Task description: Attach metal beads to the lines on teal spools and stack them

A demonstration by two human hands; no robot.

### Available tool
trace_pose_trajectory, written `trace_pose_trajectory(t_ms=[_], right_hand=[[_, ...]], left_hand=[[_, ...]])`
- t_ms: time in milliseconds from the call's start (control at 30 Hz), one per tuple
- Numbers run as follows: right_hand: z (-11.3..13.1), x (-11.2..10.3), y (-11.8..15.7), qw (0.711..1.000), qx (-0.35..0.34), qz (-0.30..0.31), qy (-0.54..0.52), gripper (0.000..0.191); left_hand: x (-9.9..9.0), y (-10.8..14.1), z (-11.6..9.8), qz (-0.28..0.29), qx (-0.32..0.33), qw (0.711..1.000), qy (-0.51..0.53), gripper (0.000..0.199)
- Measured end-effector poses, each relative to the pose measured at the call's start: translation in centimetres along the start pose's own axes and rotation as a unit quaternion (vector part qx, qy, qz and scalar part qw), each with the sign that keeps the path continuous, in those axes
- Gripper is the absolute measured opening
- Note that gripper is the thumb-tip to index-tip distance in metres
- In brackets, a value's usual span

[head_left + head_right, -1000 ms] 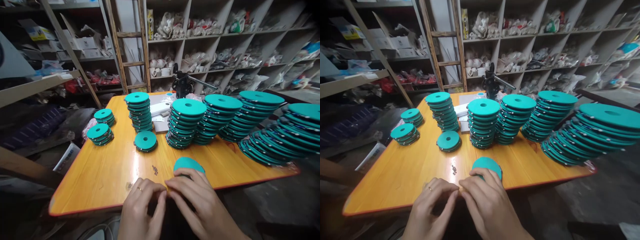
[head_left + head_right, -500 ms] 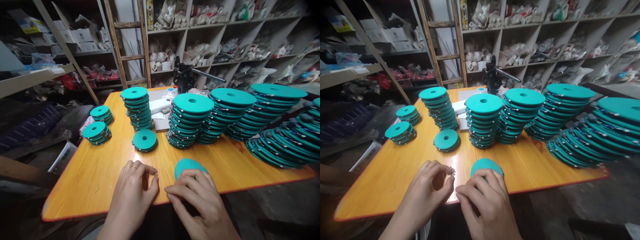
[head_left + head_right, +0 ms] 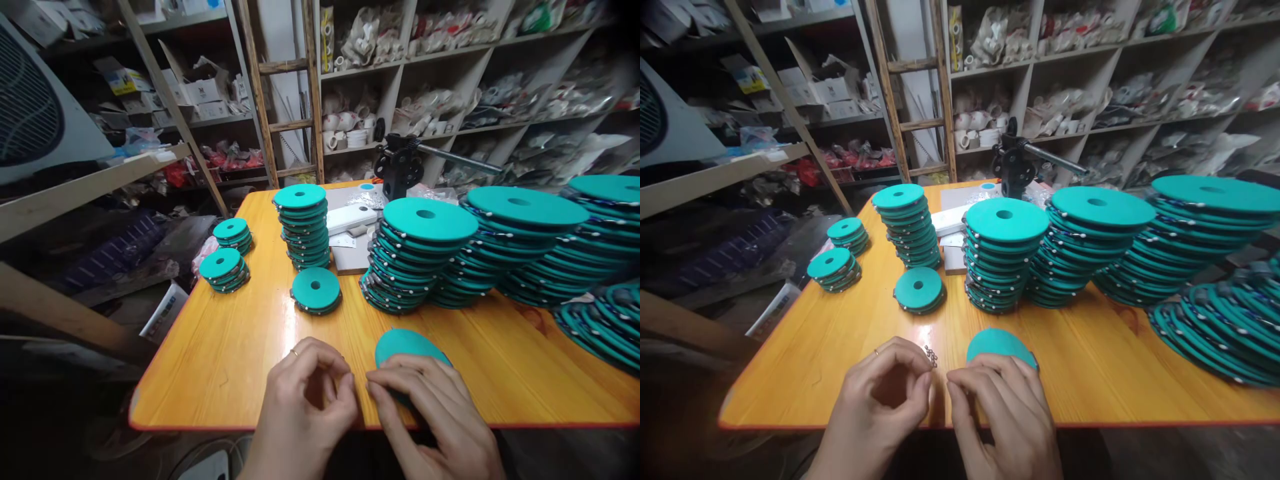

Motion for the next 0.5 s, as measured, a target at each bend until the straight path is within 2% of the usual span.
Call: trace_pose_trajectory(t_ms=[67,233,333,500], right_hand=[[-0.2,0.1,0.1,1.0,0.015,-0.012,-0.001,0.012],[-0.4,0.0,0.2,0.998,0.054,-0.035,-0.027,0.013],[-0.4,-0.1,0.1,0.996,0.067,-0.042,-0.037,0.014],[-0.6,0.0,0.2,0.995,0.078,-0.032,-0.048,0.013]], left_hand=[[0.3,0.0,0.2,-0.006,-0.012,1.0,0.024,0.01],[1.0,0.4,2.3,0.023,-0.101,0.99,0.093,0.011],[1.1,0.4,2.3,0.037,-0.096,0.989,0.108,0.012],[1.0,-0.1,1.3,0.036,-0.07,0.99,0.12,0.003]])
Point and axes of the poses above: each hand's wrist, its own y-axis away from the middle knuckle, its own x-axis out of the palm, z = x × y, the point moved 7 cm from there along -y, towards the middle knuckle, and after that the axes turned 7 degrees about y, right-handed, at the moved point
